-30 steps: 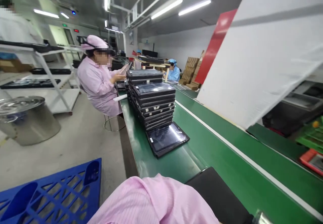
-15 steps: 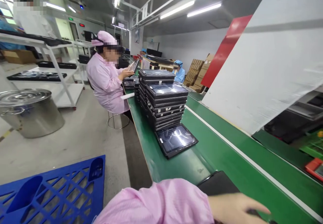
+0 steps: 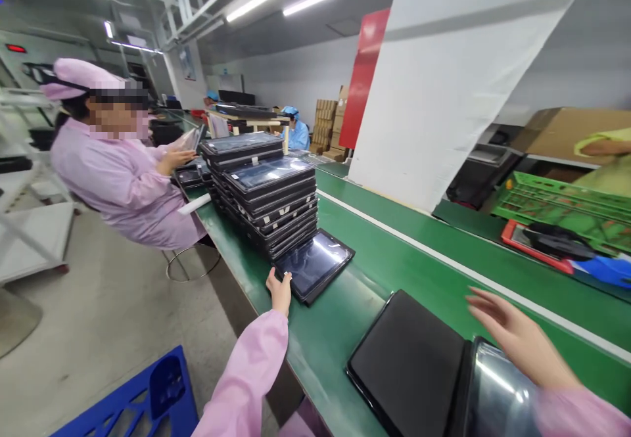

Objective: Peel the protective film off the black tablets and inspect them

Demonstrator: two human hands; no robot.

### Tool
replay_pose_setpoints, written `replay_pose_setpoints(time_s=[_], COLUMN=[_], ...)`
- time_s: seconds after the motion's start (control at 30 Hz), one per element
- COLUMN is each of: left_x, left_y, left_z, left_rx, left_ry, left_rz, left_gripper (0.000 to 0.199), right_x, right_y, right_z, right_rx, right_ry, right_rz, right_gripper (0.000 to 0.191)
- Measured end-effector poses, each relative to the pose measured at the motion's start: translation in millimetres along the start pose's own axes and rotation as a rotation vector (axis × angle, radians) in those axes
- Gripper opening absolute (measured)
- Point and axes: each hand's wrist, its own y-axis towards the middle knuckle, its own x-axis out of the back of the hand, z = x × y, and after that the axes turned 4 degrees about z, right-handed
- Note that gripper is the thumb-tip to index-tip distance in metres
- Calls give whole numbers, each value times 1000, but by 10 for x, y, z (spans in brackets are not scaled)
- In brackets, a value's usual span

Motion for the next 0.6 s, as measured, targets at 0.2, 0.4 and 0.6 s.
replay_pose_setpoints(time_s=[0.2,0.4,0.6], left_x=[-312,-383,-267], left_y=[-44,-58,-581], left_z=[116,71,354], left_rx=[-30,-40,42], left_ry=[63,72,121], left_rz=[-81,-96,-35], left_gripper=[75,73,75], right_x=[-1591,-2395,-2194], right_y=[1256,1705,1972], right_z=[706,1021,517], right_rx=[95,80,-103], right_ry=[-195,-373,-419], right_rz=[295,340,536], right_gripper=[31,38,31])
